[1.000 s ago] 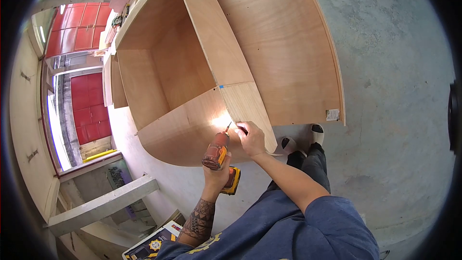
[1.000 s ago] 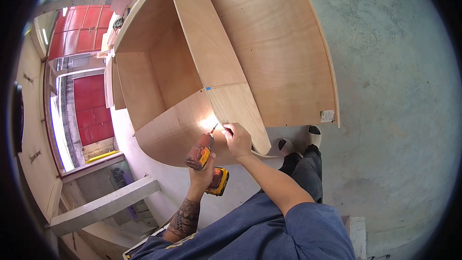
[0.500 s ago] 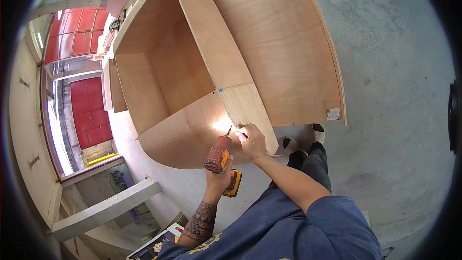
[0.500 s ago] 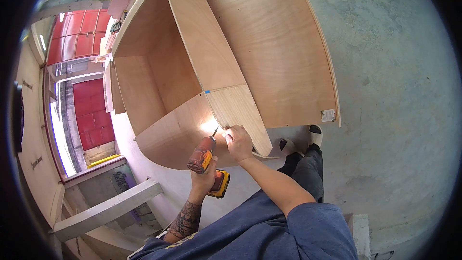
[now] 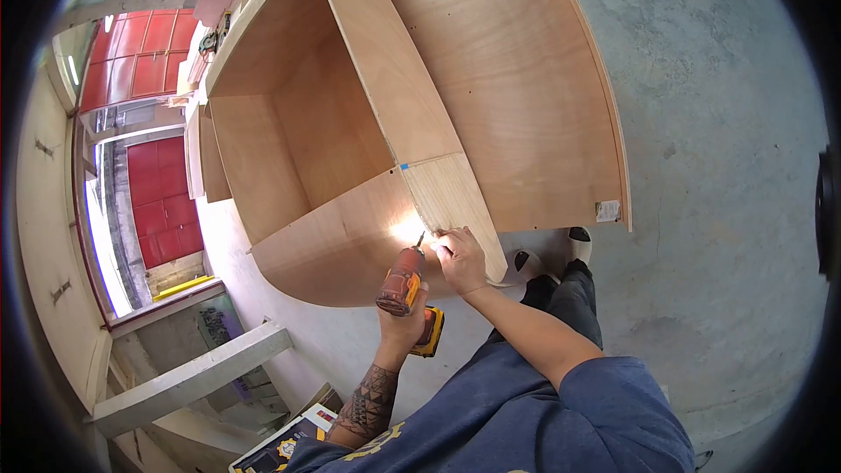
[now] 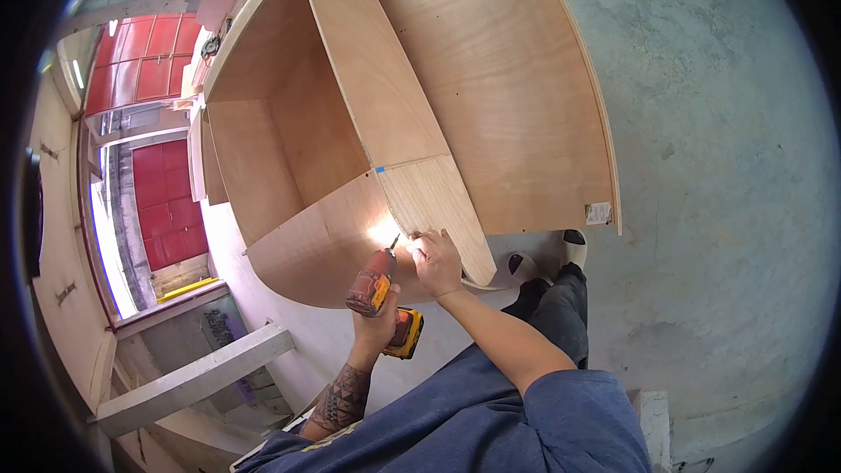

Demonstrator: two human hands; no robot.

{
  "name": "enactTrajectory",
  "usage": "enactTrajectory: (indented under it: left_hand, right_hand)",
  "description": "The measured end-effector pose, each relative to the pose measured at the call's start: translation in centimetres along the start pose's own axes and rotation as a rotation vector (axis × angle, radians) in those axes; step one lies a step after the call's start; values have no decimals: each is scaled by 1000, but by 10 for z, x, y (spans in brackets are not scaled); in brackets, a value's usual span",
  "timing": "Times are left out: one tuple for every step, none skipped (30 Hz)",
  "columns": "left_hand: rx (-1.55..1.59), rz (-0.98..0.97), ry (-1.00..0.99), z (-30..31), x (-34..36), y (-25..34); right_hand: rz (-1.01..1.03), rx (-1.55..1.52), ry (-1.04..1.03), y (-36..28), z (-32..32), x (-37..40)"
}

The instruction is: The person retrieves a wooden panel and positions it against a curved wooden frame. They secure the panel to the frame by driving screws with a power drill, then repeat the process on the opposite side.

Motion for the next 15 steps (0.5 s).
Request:
enactTrajectory:
  left_hand:
    - [12, 58, -22, -1, 1, -8]
    - [24, 115, -45, -3, 1, -15]
    - [24, 116, -46, -4, 1, -17]
    - [24, 94, -33, -4, 1, -18]
    - [23, 72, -20, -4, 1, -16]
    - [23, 73, -20, -4, 0, -15]
    - [-7, 43, -21, -4, -1, -12]
    - [-36, 14, -22, -4, -2, -8]
    - [-36, 15, -21, -4, -2, -12]
    - [-36, 20, -12, -5, -1, -19]
    - [-37, 23, -4, -5, -2, -20]
    - [-37, 24, -4, -5, -2, -21]
    - [-1, 47, -18, -6, -2, -24]
    - [35, 68, -30, -8, -2, -24]
    - [34, 69, -29, -8, -3, -22]
  right_hand:
    - [6, 7, -7, 2, -1, 0]
    - [12, 15, -13, 2, -2, 0]
    - [11, 15, -13, 3, -2, 0]
    - [11, 13, -16, 3, -2, 0]
    - [12, 10, -18, 3, -2, 0]
    - [11, 11, -19, 3, -2, 0]
    - [14, 13, -16, 2, -1, 0]
    - [18, 15, -15, 2, -1, 0]
    - [18, 15, -16, 2, -1, 0]
    - [18, 19, -16, 2, -2, 0]
    - [18, 23, -14, 2, -1, 0]
    - [17, 23, -14, 2, -2, 1]
    - [9, 33, -29, 3, -2, 1]
    - [2, 42, -43, 4, -3, 1]
    - [3, 41, -45, 3, -2, 1]
Point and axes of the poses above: each hand's wrist, its own x-axis away from the middle knuckle, its own z-axis out of the back of the hand, y = z × x, the point moved 6 cm from there along -x, towards the middle knuckle, and after that the axes turned 9 degrees about -z, right-handed, at the moved point
